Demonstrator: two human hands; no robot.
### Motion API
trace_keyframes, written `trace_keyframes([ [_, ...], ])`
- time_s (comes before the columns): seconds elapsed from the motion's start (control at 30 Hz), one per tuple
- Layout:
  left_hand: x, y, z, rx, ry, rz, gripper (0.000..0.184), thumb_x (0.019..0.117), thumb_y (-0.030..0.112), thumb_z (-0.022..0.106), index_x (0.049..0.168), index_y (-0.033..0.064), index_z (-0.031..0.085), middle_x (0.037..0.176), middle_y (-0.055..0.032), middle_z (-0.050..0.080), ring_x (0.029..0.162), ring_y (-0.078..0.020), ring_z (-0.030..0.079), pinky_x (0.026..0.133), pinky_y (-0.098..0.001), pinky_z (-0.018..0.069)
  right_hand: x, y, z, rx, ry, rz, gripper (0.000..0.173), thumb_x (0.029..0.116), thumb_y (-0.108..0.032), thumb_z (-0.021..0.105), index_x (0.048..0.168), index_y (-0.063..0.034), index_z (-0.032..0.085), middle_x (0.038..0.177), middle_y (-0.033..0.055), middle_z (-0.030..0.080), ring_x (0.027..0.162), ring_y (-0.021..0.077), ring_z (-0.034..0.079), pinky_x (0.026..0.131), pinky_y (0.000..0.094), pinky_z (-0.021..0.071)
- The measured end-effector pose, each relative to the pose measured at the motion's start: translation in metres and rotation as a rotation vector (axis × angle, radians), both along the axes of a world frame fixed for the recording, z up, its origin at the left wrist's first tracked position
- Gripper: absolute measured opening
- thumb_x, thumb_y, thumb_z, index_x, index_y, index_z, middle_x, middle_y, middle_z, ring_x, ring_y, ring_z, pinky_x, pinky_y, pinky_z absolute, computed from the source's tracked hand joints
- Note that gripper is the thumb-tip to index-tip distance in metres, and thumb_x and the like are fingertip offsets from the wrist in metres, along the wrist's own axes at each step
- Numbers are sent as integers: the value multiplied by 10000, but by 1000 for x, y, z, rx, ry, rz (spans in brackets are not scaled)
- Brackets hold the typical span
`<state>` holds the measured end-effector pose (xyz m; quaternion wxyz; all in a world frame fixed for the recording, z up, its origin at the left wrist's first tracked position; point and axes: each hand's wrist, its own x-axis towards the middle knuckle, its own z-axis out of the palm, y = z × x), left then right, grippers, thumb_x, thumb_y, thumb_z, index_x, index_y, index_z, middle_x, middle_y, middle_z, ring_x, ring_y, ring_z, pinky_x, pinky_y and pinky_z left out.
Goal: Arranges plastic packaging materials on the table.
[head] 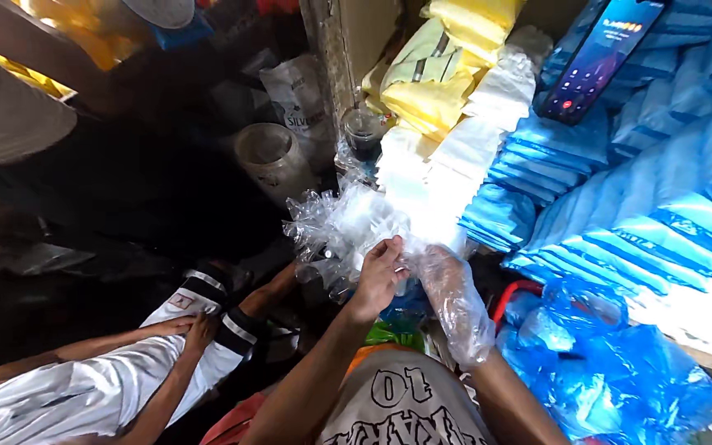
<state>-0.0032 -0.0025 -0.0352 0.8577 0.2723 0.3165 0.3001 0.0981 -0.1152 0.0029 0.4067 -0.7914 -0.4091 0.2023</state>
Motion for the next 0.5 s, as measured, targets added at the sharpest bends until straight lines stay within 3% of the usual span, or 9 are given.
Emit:
trace_keyframes([
  [0.13, -4, 9, 12, 21, -53, -159, 314, 1078, 395, 488, 1059, 114, 627, 831, -39, 627, 684, -138, 623, 642, -309, 578, 15, -11, -10, -41, -69, -61, 285, 1004, -288, 624, 1244, -147, 684, 1170, 47, 713, 1111, 143, 666, 993, 391, 555],
  [0.23, -5, 8, 38, 156, 148, -183, 150, 1041, 144, 582, 1144, 47, 634, 933, -67, 677, 772, -154, 661, 735, -337, 595, 20, -17, 6, 42, 57, -200, 334, 1026, -279, 608, 1320, -122, 635, 1180, 64, 709, 1089, 129, 679, 962, 358, 578],
  [0.3, -4, 12, 12, 350, 138, -119, 186, 984, 132, 675, 1147, 42, 674, 976, -73, 690, 786, -165, 659, 730, -362, 597, 12, -17, 19, 103, 192, -159, 317, 1030, -229, 602, 1296, -61, 636, 1150, 87, 701, 1064, 126, 672, 950, 323, 571],
  [0.33, -2, 9, 4, 484, 170, -86, 205, 989, 185, 682, 1143, 51, 702, 981, -79, 701, 774, -171, 660, 706, -367, 599, 5, -19, 22, 34, 128, -67, 323, 1030, -262, 591, 1270, -60, 666, 1137, 89, 713, 1055, 129, 680, 951, 336, 571],
  [0.4, 5, -8, 17, 810, 366, -79, 227, 1017, 276, 646, 1123, 103, 745, 964, -53, 719, 768, -155, 662, 698, -357, 585, -1, -18, 14, -33, 54, 82, 335, 1038, -298, 564, 1286, -102, 676, 1163, 61, 722, 1079, 112, 679, 973, 338, 567],
  [0.47, 8, -34, 42, 1078, 577, -199, 311, 1037, 369, 575, 1258, 215, 731, 1079, -60, 711, 918, -188, 684, 837, -440, 590, 0, -24, 4, 95, 314, 57, 347, 1057, -220, 536, 1366, -74, 594, 1246, 66, 678, 1145, 97, 641, 1004, 296, 545],
  [0.5, 13, -45, 35, 1218, 616, -174, 348, 1042, 406, 534, 1304, 259, 709, 1108, -67, 696, 947, -200, 684, 825, -458, 597, 2, -28, 0, 230, 523, 29, 359, 1060, -168, 522, 1398, -56, 558, 1278, 82, 659, 1162, 114, 632, 1004, 305, 545],
])
